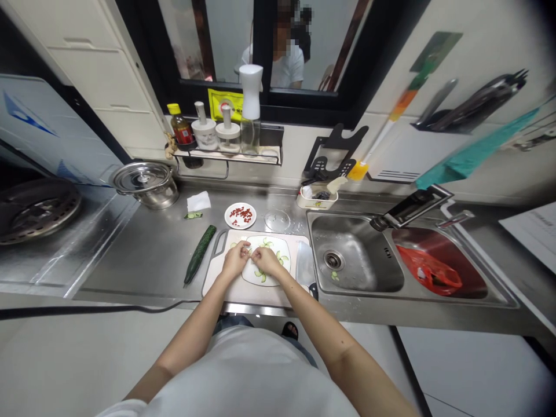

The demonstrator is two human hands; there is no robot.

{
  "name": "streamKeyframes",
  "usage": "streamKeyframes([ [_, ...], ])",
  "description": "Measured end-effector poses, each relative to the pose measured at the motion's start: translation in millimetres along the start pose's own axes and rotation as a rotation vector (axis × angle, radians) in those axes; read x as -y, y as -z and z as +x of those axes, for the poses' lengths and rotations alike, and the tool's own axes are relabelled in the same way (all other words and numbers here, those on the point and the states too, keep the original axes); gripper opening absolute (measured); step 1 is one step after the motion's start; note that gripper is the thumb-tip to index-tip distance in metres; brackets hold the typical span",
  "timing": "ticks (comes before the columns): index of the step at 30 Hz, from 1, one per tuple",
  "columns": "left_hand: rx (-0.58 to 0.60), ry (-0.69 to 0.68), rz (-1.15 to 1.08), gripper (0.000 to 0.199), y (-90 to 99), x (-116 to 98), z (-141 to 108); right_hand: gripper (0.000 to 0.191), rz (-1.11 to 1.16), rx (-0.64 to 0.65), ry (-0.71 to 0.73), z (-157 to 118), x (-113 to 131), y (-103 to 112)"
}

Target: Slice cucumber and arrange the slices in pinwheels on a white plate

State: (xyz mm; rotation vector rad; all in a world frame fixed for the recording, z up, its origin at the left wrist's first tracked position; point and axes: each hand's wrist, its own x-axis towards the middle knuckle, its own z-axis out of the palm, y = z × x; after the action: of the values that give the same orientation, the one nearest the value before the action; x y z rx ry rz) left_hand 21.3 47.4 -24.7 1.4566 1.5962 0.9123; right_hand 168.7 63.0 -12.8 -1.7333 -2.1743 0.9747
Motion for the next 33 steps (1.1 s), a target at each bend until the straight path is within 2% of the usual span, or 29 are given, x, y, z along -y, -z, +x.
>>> streamKeyframes([
  [8,0.022,-0.105,0.408,0.03,-5.9,10,9,0.023,-0.137,0.001,-0.06,6,5,-6],
  [11,0.038,-0.136,0.496,0.026,-7.8,13,10,0.025,-0.172,0.006,-0.066,5,7,-9],
  [21,0.06,-0.19,0.565,0.022,-8.1,21,12,0.028,-0.261,0.001,-0.039,-1,6,-11],
  [27,0.005,-0.201,0.531,0.021,-4.0,25,9,0.029,-0.362,0.025,0.045,-8,0,-5],
  [33,0.003,-0.201,0.572,0.019,-6.9,27,10,0.031,-0.374,0.02,0.084,-12,-2,-12],
])
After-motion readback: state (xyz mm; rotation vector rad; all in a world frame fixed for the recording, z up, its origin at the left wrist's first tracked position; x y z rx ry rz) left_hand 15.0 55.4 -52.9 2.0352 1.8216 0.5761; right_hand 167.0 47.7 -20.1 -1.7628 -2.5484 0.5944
